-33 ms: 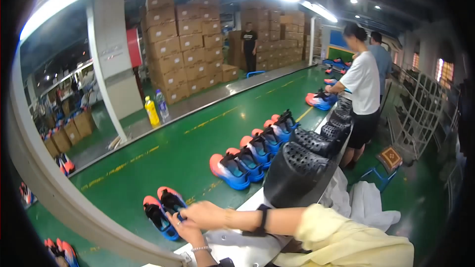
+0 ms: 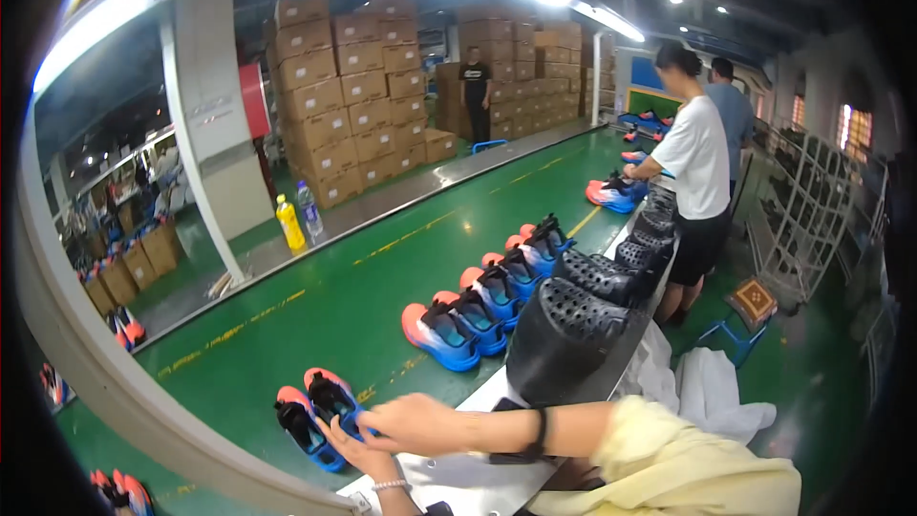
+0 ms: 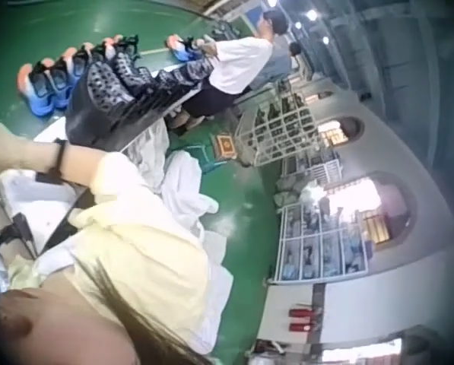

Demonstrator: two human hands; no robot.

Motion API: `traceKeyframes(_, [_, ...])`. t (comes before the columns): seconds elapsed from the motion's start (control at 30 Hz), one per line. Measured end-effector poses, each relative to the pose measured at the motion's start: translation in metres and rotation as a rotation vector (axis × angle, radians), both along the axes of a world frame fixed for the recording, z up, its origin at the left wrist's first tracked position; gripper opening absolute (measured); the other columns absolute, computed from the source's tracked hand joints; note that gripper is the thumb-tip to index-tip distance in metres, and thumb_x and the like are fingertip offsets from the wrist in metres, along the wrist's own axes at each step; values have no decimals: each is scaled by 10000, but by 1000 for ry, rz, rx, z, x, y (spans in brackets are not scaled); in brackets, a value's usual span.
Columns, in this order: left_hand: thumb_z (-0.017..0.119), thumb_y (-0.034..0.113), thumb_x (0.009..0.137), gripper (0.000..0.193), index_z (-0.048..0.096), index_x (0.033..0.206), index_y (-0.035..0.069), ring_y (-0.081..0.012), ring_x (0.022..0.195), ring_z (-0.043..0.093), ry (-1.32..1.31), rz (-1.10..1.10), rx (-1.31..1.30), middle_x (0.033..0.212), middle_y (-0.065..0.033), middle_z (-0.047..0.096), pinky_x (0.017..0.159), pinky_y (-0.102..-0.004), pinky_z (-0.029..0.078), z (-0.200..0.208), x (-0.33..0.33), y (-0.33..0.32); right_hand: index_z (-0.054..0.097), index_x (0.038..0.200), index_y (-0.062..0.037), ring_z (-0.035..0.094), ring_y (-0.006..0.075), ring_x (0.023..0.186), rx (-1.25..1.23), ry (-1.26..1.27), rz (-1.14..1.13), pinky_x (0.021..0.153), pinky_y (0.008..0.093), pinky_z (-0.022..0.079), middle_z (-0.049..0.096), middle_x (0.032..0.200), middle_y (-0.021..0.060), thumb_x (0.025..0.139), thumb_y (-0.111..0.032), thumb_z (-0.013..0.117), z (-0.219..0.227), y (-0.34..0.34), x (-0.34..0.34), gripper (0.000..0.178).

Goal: Inspecting and arranging shoes on an assembly line.

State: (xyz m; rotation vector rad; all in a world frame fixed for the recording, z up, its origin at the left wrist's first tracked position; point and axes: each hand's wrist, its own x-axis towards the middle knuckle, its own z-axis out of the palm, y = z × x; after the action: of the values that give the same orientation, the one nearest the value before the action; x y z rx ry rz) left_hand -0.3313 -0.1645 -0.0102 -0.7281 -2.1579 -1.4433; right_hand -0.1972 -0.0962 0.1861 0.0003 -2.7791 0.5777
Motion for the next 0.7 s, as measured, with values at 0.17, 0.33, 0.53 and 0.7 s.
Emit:
traceKeyframes(0.17, [619, 3, 799, 471, 520, 1259, 29, -371, 1279, 471, 106, -471, 19, 1455, -177, 429, 1058, -457, 387, 81, 76, 38, 662, 943, -58, 661, 306, 653, 275, 349, -723, 587, 391, 516, 663, 732, 134, 828, -335, 719, 139, 21, 208, 305])
traceKeyframes(0.33, [728, 231, 822, 591, 496, 1346, 89, -321, 1041, 640, 115, -810, -308, 1401, -141, 515, 866, -399, 522, 55, 82, 160, 587, 834, -24, 647, 336, 613, 447, -128, -1151, 542, 424, 481, 620, 632, 171, 893, -531, 579, 109, 78, 268, 511])
traceKeyframes(0.53, [596, 370, 906, 368, 564, 1057, 36, -364, 872, 663, 208, -649, -629, 1008, -167, 652, 732, -472, 527, 48, 71, 189, 589, 802, -7, 644, 321, 591, 428, -87, -1046, 546, 413, 491, 602, 598, 156, 842, -618, 592, 91, 87, 262, 612])
traceKeyframes(0.7, [597, 336, 905, 319, 577, 998, 32, -354, 881, 661, 184, -607, -709, 982, -159, 663, 730, -473, 525, 50, 69, 152, 599, 757, 3, 642, 348, 603, 397, -43, -1074, 573, 430, 500, 603, 606, 178, 750, -681, 649, 83, 106, 262, 687])
